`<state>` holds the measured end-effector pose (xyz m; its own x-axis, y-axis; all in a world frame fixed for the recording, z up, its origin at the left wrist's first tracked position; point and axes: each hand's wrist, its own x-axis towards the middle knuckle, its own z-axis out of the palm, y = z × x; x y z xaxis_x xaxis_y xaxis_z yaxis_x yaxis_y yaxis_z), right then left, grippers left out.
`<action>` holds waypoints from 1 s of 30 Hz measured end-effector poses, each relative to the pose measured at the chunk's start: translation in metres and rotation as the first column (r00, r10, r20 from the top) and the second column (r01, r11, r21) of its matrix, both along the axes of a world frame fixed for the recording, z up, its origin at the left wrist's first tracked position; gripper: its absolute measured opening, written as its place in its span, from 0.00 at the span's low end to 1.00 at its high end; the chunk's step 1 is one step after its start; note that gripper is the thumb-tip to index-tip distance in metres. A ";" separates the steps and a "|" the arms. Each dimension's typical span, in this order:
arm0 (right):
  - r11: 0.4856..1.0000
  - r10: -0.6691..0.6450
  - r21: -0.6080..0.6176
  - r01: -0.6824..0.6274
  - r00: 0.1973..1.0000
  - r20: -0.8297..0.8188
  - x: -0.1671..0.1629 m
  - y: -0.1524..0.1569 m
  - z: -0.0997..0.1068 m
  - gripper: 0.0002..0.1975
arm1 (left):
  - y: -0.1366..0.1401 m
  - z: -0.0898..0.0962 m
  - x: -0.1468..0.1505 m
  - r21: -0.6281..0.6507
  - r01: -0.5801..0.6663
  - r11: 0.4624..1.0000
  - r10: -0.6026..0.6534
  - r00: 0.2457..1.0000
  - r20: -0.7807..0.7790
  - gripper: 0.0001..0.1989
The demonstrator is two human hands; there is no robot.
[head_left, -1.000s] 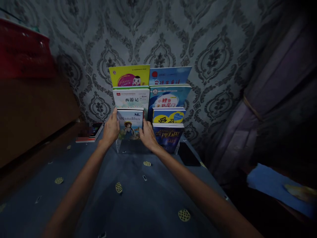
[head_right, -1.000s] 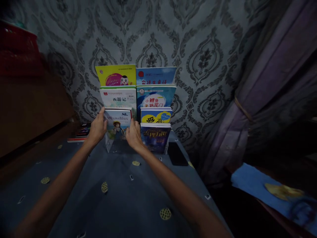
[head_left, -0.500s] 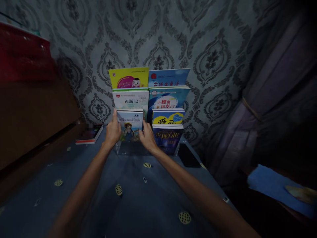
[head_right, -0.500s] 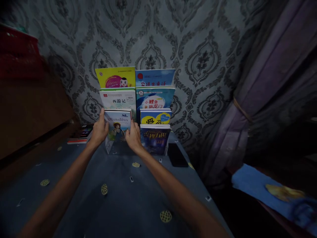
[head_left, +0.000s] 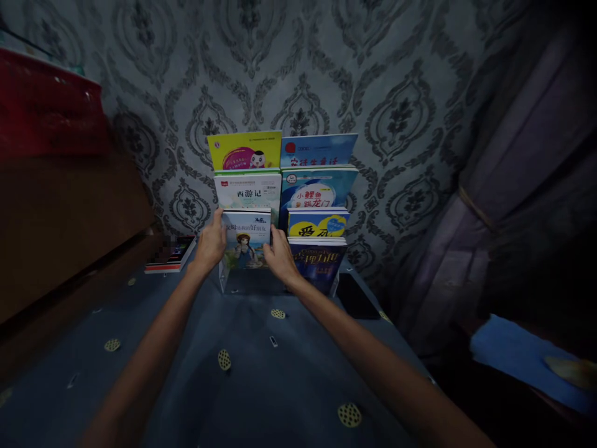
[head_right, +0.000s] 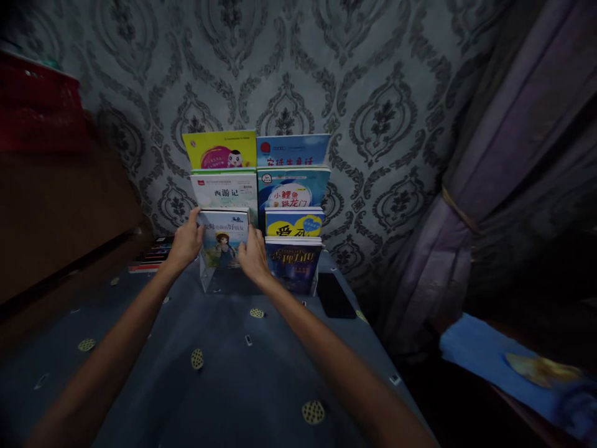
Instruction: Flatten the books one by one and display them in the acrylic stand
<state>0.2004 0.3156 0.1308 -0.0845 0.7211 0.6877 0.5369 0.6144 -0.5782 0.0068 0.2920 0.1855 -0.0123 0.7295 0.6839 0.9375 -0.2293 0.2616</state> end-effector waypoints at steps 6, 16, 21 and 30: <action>0.998 0.056 0.030 -0.055 0.998 -0.004 0.001 0.004 0.016 0.34 | -0.004 0.013 -0.004 -0.094 -0.058 0.994 0.054 0.997 -0.048 0.22; 0.998 0.055 0.041 -0.056 0.998 0.021 0.002 0.007 0.020 0.36 | -0.001 0.016 -0.008 -0.068 0.011 0.998 -0.008 0.999 0.031 0.21; 0.997 0.052 0.049 -0.054 0.998 0.031 0.003 0.010 0.022 0.36 | -0.001 0.015 -0.006 -0.060 0.015 0.998 -0.011 0.998 0.059 0.21; 0.996 0.061 0.062 -0.063 0.998 0.031 0.003 0.009 0.018 0.38 | -0.004 0.001 -0.003 -0.043 -0.021 0.999 0.026 0.993 0.117 0.25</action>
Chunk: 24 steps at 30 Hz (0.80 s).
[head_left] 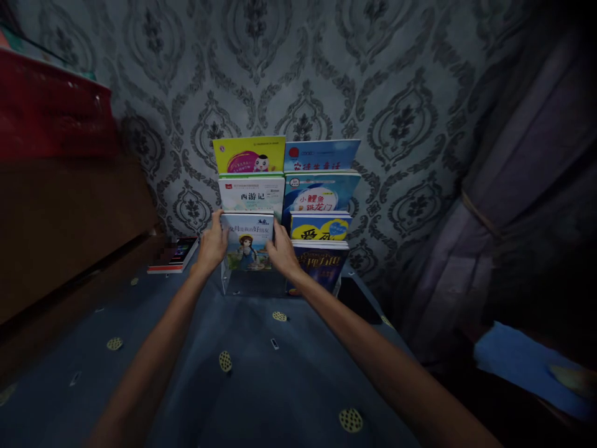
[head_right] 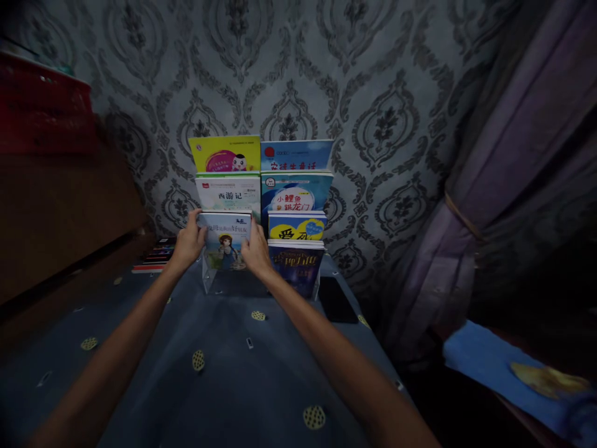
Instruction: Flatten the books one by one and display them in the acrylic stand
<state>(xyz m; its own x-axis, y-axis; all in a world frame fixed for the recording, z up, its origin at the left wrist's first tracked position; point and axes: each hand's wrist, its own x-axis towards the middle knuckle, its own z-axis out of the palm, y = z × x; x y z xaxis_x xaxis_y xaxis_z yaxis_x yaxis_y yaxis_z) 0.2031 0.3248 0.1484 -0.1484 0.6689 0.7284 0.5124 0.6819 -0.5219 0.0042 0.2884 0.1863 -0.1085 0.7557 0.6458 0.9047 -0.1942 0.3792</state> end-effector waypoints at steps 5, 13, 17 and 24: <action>0.997 -0.023 -0.072 0.026 0.999 0.038 0.000 -0.001 -0.011 0.34 | -0.002 -0.021 0.002 -0.060 -0.046 0.997 0.048 0.998 0.036 0.21; 0.996 -0.063 -0.065 0.066 0.997 0.043 -0.005 0.005 -0.025 0.34 | 0.003 -0.027 0.002 -0.178 -0.136 0.975 0.117 0.987 -0.111 0.14; 0.996 -0.071 -0.054 0.076 0.994 0.088 -0.003 0.005 -0.024 0.33 | 0.007 -0.029 0.002 -0.167 -0.144 0.975 0.124 0.984 -0.128 0.14; 0.996 -0.078 -0.022 0.082 0.987 0.139 0.000 0.006 -0.025 0.33 | 0.008 -0.032 0.003 -0.166 -0.125 0.978 0.109 0.989 -0.101 0.17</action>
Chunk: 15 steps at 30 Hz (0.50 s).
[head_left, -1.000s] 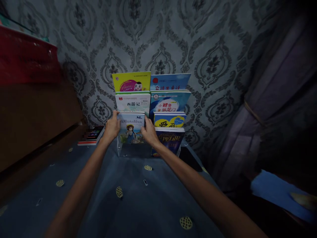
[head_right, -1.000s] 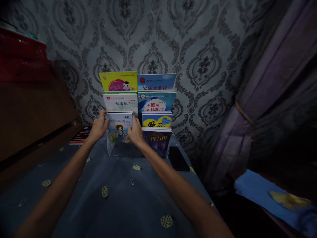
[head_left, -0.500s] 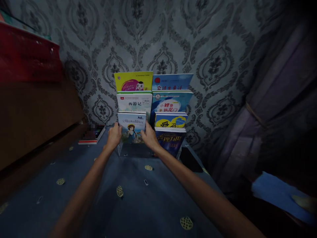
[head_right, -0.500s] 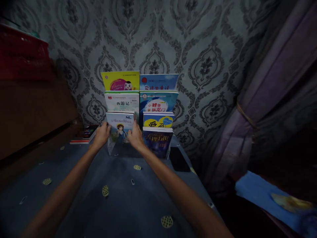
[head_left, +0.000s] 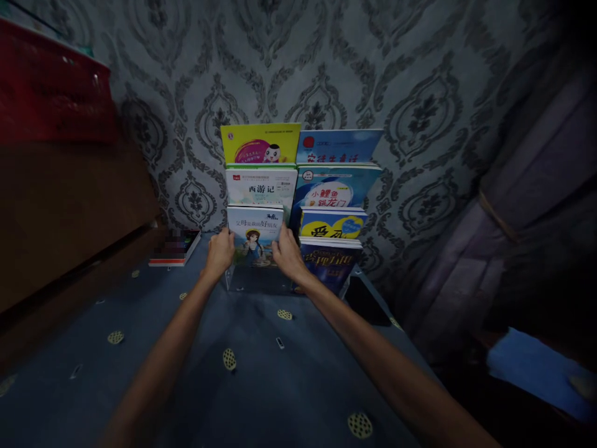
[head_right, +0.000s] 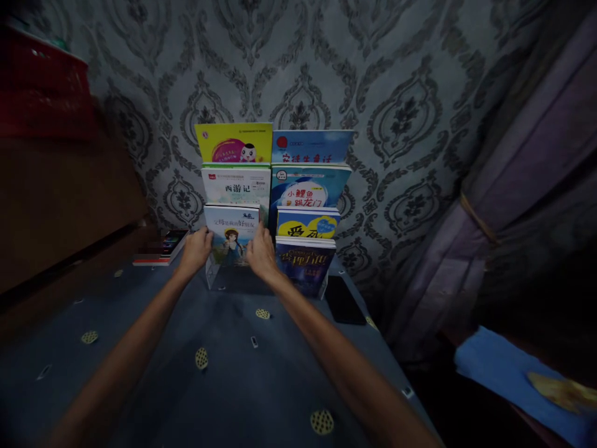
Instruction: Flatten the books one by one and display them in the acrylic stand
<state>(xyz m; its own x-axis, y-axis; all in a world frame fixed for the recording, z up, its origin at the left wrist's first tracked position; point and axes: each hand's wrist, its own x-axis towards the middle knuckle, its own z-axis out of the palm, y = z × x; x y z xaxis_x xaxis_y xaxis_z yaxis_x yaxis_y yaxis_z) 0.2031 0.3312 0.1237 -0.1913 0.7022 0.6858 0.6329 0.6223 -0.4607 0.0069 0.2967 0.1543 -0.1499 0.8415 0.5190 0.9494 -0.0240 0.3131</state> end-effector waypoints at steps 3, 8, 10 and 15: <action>1.000 -0.003 -0.001 0.003 1.000 0.002 0.000 0.002 -0.001 0.35 | 0.000 0.000 -0.001 0.010 0.024 1.000 -0.025 0.999 0.029 0.17; 1.000 -0.011 -0.003 0.011 1.000 -0.020 -0.002 -0.001 -0.007 0.36 | -0.001 -0.003 -0.003 0.003 0.045 0.999 -0.045 0.996 0.074 0.15; 1.000 -0.015 -0.008 0.015 1.000 -0.027 -0.003 -0.004 -0.012 0.37 | -0.001 -0.009 -0.005 0.031 0.064 0.997 -0.067 0.994 0.083 0.14; 0.999 -0.048 -0.021 0.047 0.997 -0.065 -0.005 -0.024 -0.031 0.38 | -0.002 -0.033 -0.010 0.206 0.154 0.966 -0.183 0.974 0.131 0.12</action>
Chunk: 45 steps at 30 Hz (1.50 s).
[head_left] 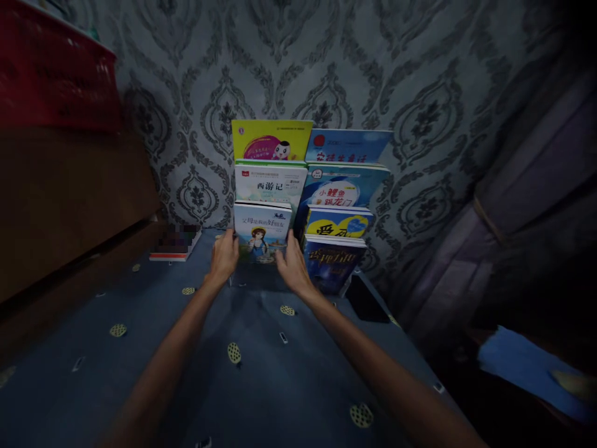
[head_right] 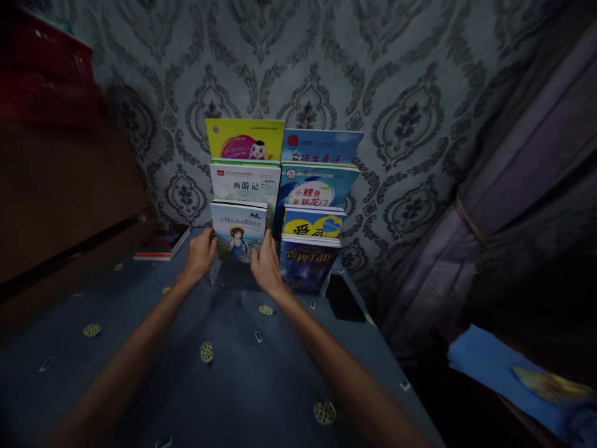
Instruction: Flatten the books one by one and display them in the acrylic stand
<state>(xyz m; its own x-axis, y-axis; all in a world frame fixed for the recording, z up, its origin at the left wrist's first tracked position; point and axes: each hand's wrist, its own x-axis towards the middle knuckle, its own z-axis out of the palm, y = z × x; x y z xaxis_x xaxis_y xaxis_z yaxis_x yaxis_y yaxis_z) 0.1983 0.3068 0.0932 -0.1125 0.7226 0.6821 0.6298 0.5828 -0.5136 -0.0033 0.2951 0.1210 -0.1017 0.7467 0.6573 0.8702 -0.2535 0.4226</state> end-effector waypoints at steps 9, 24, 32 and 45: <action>0.973 0.228 -0.036 -0.227 0.973 0.036 -0.002 -0.096 -0.079 0.31 | -0.009 -0.023 0.003 0.233 0.126 0.964 -0.174 0.964 0.200 0.17; 0.865 0.354 -0.308 -0.396 0.917 -0.186 0.015 -0.131 -0.089 0.22 | -0.032 -0.108 0.020 0.252 0.172 0.952 -0.186 0.982 0.035 0.13; 0.855 0.430 -0.282 -0.435 0.899 -0.083 0.009 -0.135 -0.083 0.22 | -0.043 -0.100 0.010 0.262 0.173 0.949 -0.151 0.983 -0.103 0.14; 0.887 0.451 -0.185 -0.422 0.878 0.161 0.013 -0.169 -0.090 0.21 | -0.148 -0.109 0.012 -0.133 0.138 0.981 -0.184 0.878 -0.443 0.17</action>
<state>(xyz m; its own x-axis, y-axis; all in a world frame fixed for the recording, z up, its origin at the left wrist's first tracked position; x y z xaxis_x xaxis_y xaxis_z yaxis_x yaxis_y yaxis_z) 0.2115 0.1379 0.0029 -0.5583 0.6550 0.5093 0.4230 0.7528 -0.5044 0.0089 0.1476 0.0116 0.3157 0.7880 0.5286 0.9225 -0.3852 0.0231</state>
